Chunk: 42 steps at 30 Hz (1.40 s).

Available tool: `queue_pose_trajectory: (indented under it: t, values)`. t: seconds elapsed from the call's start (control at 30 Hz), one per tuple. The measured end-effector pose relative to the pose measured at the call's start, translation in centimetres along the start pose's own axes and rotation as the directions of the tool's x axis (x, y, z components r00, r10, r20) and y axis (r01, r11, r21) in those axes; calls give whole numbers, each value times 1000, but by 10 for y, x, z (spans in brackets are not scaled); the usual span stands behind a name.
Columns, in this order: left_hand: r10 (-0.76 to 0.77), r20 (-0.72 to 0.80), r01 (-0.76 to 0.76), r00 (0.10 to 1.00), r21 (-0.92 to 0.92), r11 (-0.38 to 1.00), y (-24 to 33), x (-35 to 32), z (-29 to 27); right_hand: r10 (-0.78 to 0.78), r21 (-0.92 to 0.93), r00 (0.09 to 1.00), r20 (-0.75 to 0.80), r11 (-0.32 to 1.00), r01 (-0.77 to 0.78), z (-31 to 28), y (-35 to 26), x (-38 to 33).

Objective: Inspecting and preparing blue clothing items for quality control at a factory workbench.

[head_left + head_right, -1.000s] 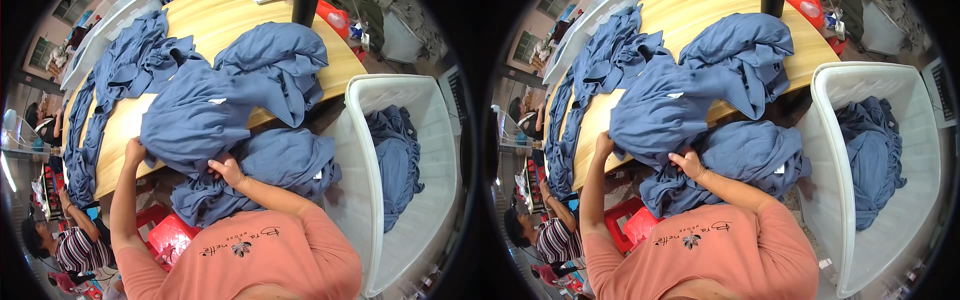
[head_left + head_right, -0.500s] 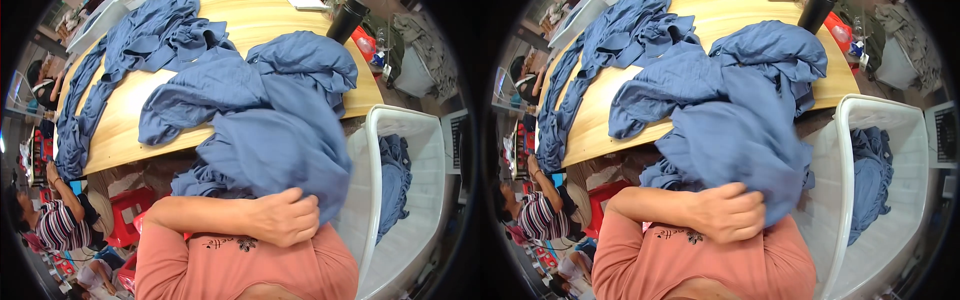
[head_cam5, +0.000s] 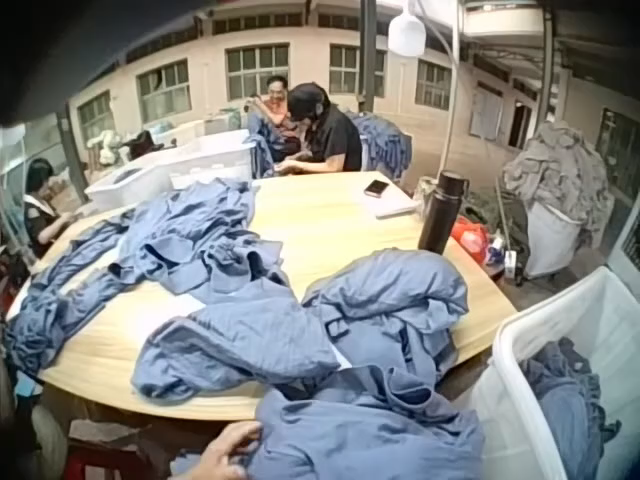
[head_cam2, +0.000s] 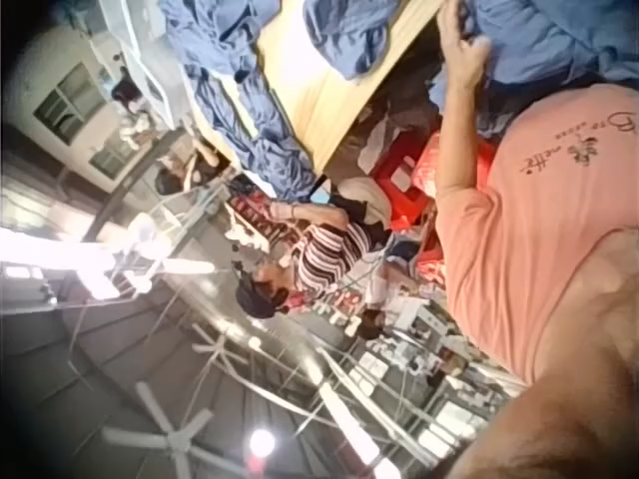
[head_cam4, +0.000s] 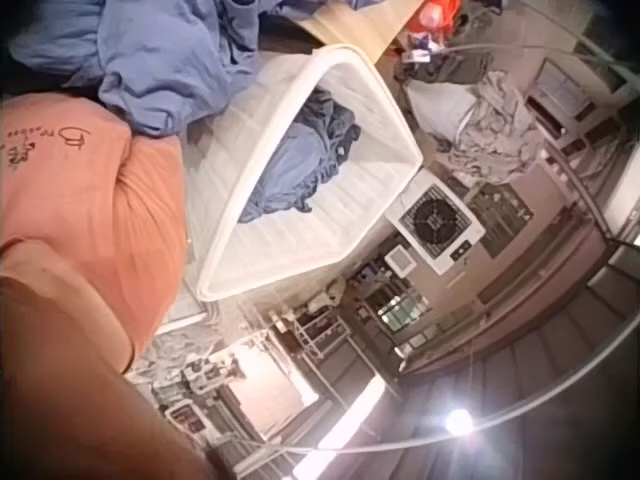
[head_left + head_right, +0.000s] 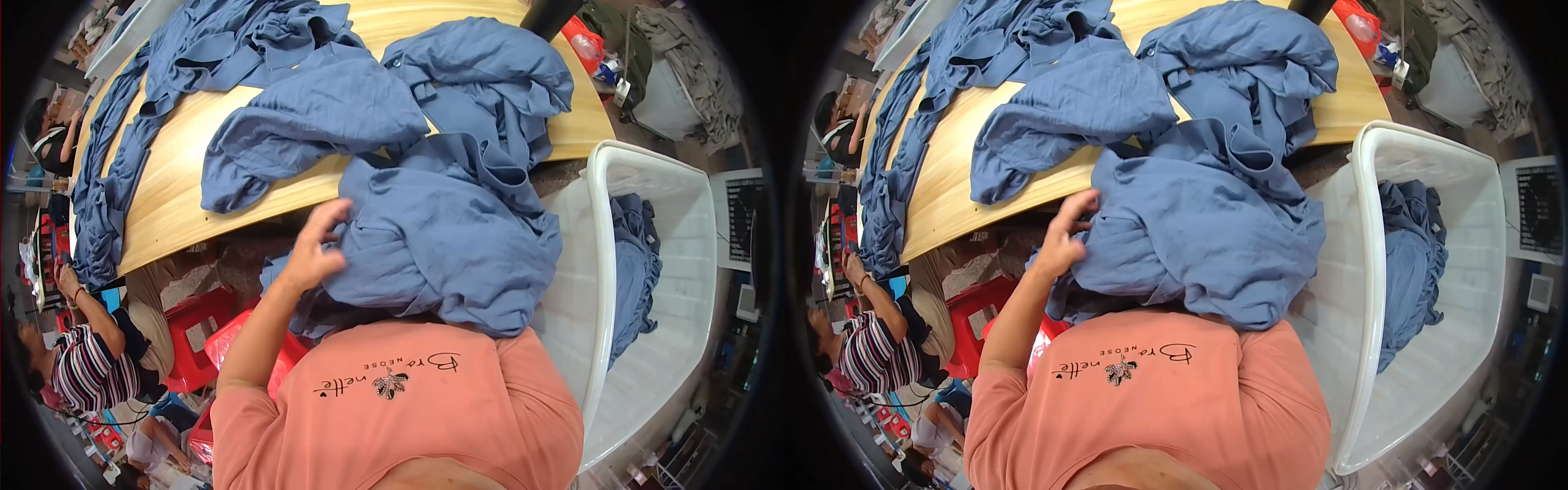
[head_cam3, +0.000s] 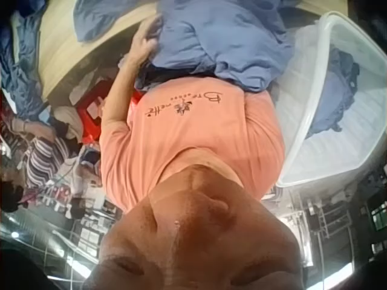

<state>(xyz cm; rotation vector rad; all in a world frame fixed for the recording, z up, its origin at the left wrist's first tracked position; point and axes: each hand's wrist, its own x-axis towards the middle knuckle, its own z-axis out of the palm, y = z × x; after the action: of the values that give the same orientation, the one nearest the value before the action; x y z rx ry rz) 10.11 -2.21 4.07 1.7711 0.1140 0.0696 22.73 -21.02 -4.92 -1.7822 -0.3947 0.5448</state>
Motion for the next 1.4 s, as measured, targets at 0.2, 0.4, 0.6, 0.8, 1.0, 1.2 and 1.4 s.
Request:
queue_pose_trajectory:
  t: [0.2,0.4,0.6,0.8,1.0,1.2,1.4]
  values:
    - [-539,57,361,840,-800,478,-8,-9,30,-105,-232,990,-91,969,81,-28,-6,11]
    - [-356,-307,133,883,-563,816,64,-41,3,-248,-470,952,-179,872,139,-75,-28,18]
    - [-254,-481,-164,839,-669,724,89,-109,-56,-640,-951,758,-127,297,91,-116,-81,-43]
    - [-555,-449,25,700,-762,648,25,-103,-59,-251,-905,948,-193,418,-73,-155,-125,-112]
    - [-683,-508,81,525,-769,635,-54,-136,-60,206,21,789,-579,971,-238,-149,-127,-128]
    - [-680,-415,109,605,-803,586,-47,-132,-64,-56,-417,976,-212,908,-38,-214,-48,-149]
    - [-475,-810,219,344,-423,879,-81,-167,-83,277,-491,564,778,828,270,-109,-146,-131]
